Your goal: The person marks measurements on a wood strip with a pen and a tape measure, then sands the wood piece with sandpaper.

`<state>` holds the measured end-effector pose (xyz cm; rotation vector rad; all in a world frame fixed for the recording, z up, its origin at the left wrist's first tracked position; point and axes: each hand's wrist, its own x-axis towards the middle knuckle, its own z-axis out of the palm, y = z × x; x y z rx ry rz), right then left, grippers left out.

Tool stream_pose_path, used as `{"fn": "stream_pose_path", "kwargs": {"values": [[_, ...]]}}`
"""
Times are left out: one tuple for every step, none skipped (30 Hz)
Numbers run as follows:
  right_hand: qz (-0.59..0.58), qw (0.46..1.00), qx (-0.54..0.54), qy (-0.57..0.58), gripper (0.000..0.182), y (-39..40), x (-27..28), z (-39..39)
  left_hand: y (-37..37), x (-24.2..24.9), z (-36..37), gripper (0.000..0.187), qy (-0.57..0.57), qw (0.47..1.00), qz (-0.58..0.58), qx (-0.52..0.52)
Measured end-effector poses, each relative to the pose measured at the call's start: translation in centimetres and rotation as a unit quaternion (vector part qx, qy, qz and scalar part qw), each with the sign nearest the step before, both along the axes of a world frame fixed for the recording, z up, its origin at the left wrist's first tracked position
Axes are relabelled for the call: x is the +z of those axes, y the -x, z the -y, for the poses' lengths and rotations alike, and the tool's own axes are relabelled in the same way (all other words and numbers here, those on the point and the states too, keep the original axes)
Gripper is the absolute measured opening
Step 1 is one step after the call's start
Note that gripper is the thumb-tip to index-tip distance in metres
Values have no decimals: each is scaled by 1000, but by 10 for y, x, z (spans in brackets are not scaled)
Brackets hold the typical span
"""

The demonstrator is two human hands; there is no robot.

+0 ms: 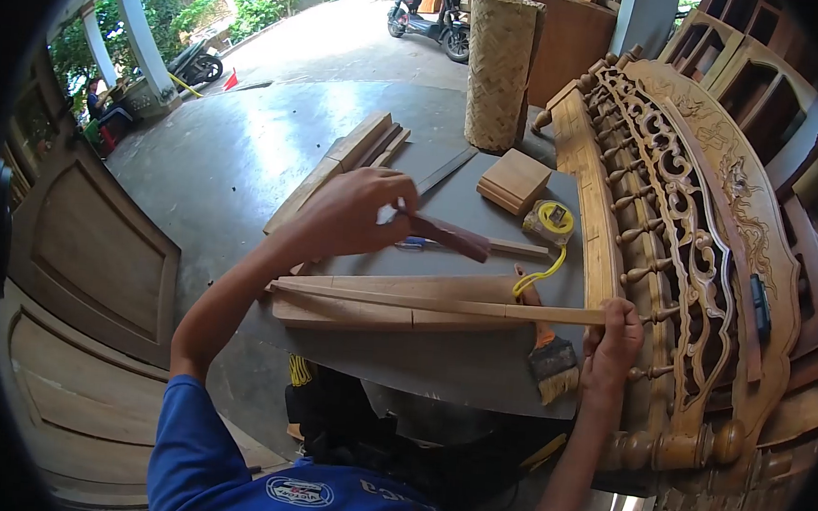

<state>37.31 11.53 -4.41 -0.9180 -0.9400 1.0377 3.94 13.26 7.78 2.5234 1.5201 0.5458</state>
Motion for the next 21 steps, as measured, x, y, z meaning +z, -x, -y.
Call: {"fn": "stream_pose_path", "kwargs": {"values": [[-6,1000,-16,-23,20,6,8,2,8,6,13,14,-35,999,-4,23],[-11,998,-31,-47,25,12,17,3,17,9,25,11,-80,997,14,17],[-56,996,-53,-52,27,16,27,3,26,12,35,9,-125,992,31,13],[-101,990,-74,-57,30,20,40,3,33,17,47,7,-133,989,65,23],[-146,983,-94,-61,33,24,50,2,38,23,58,6,-141,985,98,35],[-151,982,-83,-81,34,20,58,-2,44,29,69,4,-150,979,131,47],[-157,978,-90,-104,34,19,67,-2,51,34,78,7,-159,978,129,49],[-164,974,-97,-127,34,19,80,-2,57,39,86,11,-168,976,127,50],[-167,969,-107,-145,34,15,92,-2,61,43,92,16,-179,975,125,51],[-171,965,-118,-162,33,8,105,-2,62,45,97,17,-168,973,146,61],[-147,964,-102,-198,33,-4,118,-2,63,46,102,18,-158,971,166,69],[-122,961,-88,-233,32,-8,135,3,64,47,105,19,-146,968,186,76],[-75,938,-204,-270,30,-7,152,2,65,42,106,14,-165,959,216,77],[-76,921,-258,-282,29,3,177,4,67,37,105,14,-156,955,241,74],[-76,901,-314,-291,28,13,202,6,71,32,105,15,-146,950,266,71],[-126,900,-310,-279,29,20,225,11,73,27,105,17,-135,945,291,67],[30,910,-214,-355,36,-10,238,5,74,21,105,19,-87,937,330,75],[187,885,-108,-413,48,-40,249,-1,75,15,106,22,-38,926,367,82],[136,888,-150,-414,47,-34,268,-6,75,10,107,25,11,911,403,89],[85,886,-190,-415,47,-24,283,-7,73,5,107,29,47,896,435,83],[104,889,-153,-419,47,-15,291,1,71,1,107,32,84,878,465,78]]}}
